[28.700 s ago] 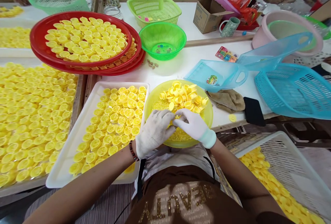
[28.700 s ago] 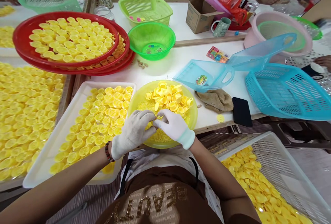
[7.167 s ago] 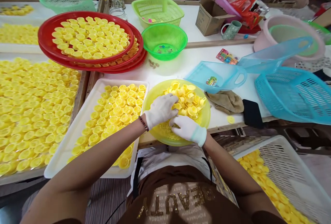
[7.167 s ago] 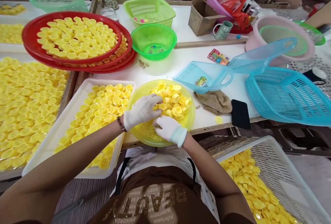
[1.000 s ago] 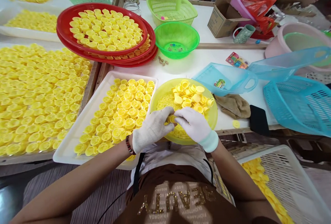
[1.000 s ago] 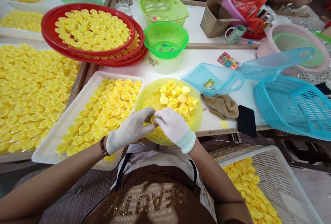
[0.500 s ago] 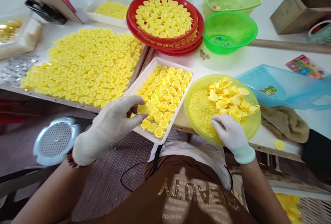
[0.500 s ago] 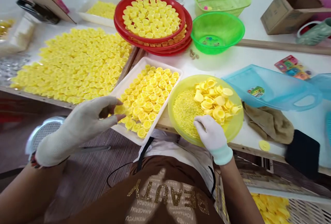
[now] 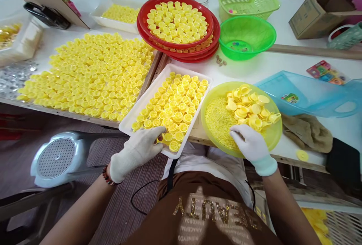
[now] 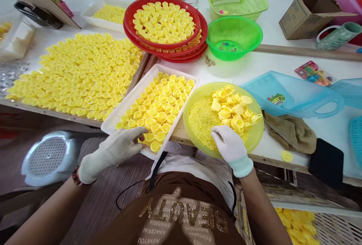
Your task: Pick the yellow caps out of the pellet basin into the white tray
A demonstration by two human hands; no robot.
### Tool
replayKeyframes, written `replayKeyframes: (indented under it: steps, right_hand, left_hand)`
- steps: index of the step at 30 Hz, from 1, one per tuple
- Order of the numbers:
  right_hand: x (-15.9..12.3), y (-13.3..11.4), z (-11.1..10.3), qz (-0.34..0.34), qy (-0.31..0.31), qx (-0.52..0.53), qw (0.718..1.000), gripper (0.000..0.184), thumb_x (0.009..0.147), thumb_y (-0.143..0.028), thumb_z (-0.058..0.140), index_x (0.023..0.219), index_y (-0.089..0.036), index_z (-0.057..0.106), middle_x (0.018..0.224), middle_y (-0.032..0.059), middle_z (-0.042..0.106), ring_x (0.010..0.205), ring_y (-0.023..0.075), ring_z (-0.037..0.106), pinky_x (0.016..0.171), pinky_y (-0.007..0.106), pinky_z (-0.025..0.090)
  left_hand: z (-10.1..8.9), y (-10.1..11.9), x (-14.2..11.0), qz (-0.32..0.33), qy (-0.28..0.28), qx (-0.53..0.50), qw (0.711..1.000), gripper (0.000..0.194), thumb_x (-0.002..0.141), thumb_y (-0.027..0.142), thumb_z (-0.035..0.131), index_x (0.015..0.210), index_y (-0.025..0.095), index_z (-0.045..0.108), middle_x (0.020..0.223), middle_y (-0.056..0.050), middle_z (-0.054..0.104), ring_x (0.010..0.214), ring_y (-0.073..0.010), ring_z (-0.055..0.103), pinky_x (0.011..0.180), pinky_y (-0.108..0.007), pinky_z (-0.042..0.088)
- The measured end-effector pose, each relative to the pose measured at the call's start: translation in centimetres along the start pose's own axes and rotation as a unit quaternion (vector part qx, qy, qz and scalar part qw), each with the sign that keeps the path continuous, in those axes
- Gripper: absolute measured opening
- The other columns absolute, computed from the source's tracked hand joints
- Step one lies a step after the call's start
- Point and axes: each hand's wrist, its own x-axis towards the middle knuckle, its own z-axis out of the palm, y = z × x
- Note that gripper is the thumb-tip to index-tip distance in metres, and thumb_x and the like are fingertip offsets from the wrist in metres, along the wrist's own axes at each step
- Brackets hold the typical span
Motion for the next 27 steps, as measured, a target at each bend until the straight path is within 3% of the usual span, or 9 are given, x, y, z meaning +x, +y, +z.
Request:
replayKeyframes:
  steps: [5, 10, 13, 16, 20, 24, 27]
  right_hand:
    - [0.7, -0.1, -0.3, 0.058, -0.053, -0.053, 0.995, 0.020, 0.096, -0.033, 0.052, 0.104, -0.020, 0.065, 0.105, 0.0097, 0.070, 0.100, 0.0258, 0.066, 0.088, 0.038, 0.049]
    - [3.1, -2.3, -0.7, 0.103, -0.174, -0.135, 0.970, 0.038, 0.091, -0.051, 0.059, 0.110, -0.018, 0.062, 0.108, 0.0120, 0.064, 0.094, 0.0263, 0.065, 0.078, 0.035, 0.048]
    - [4.1, -3.1, -0.8, 0.108, -0.216, -0.140, 0.960, 0.042, 0.087, -0.054, 0.062, 0.109, -0.018, 0.062, 0.108, 0.0110, 0.063, 0.090, 0.0247, 0.065, 0.076, 0.034, 0.047]
    - [4.5, -2.9, -0.9, 0.085, -0.240, -0.136, 0.957, 0.035, 0.088, -0.044, 0.060, 0.111, -0.018, 0.062, 0.107, 0.0101, 0.064, 0.088, 0.0237, 0.065, 0.076, 0.033, 0.045]
    - [4.7, -2.1, -0.6, 0.052, -0.258, -0.105, 0.959, 0.028, 0.084, -0.030, 0.059, 0.108, -0.017, 0.064, 0.103, 0.0105, 0.068, 0.091, 0.0251, 0.065, 0.077, 0.033, 0.044]
    - [4.4, -1.0, -0.5, 0.050, -0.232, -0.045, 0.970, 0.020, 0.086, -0.025, 0.061, 0.102, -0.017, 0.067, 0.103, 0.0089, 0.071, 0.097, 0.0235, 0.064, 0.084, 0.032, 0.045]
    - [3.9, -0.8, -1.4, 0.045, -0.167, 0.019, 0.985, 0.012, 0.089, -0.021, 0.060, 0.098, -0.017, 0.067, 0.103, 0.0071, 0.072, 0.098, 0.0211, 0.065, 0.090, 0.033, 0.046]
  left_hand:
    - [-3.2, 0.4, 0.4, 0.010, 0.031, -0.004, 0.999, 0.034, 0.090, 0.041, 0.052, 0.114, 0.022, 0.065, 0.092, -0.005, 0.074, 0.083, -0.0222, 0.068, 0.076, -0.033, 0.051]
    - [-4.7, 4.6, 5.3, 0.135, 0.085, -0.006, 0.987, 0.028, 0.094, 0.038, 0.052, 0.110, 0.020, 0.065, 0.102, -0.007, 0.073, 0.089, -0.0229, 0.068, 0.081, -0.036, 0.050]
    - [-3.5, 9.3, 10.4, 0.231, 0.097, -0.022, 0.968, 0.024, 0.094, 0.032, 0.051, 0.107, 0.018, 0.066, 0.103, -0.009, 0.072, 0.094, -0.0226, 0.067, 0.084, -0.035, 0.050]
    - [-1.4, 13.8, 15.7, 0.282, 0.083, 0.019, 0.956, 0.023, 0.090, 0.024, 0.054, 0.107, 0.017, 0.068, 0.103, -0.010, 0.070, 0.092, -0.0237, 0.066, 0.080, -0.035, 0.050]
    - [0.6, 17.4, 20.3, 0.355, 0.062, 0.084, 0.929, 0.020, 0.085, 0.019, 0.055, 0.098, 0.014, 0.069, 0.105, -0.013, 0.068, 0.093, -0.0245, 0.064, 0.082, -0.036, 0.049]
    - [0.5, 17.1, 20.5, 0.304, 0.073, -0.033, 0.949, 0.022, 0.089, 0.019, 0.047, 0.083, 0.016, 0.069, 0.085, -0.008, 0.070, 0.081, -0.0193, 0.064, 0.076, -0.031, 0.049]
    - [-0.1, 15.5, 19.2, 0.220, 0.019, -0.183, 0.958, 0.017, 0.083, 0.018, 0.051, 0.081, 0.017, 0.067, 0.069, -0.002, 0.068, 0.066, -0.0147, 0.063, 0.065, -0.026, 0.050]
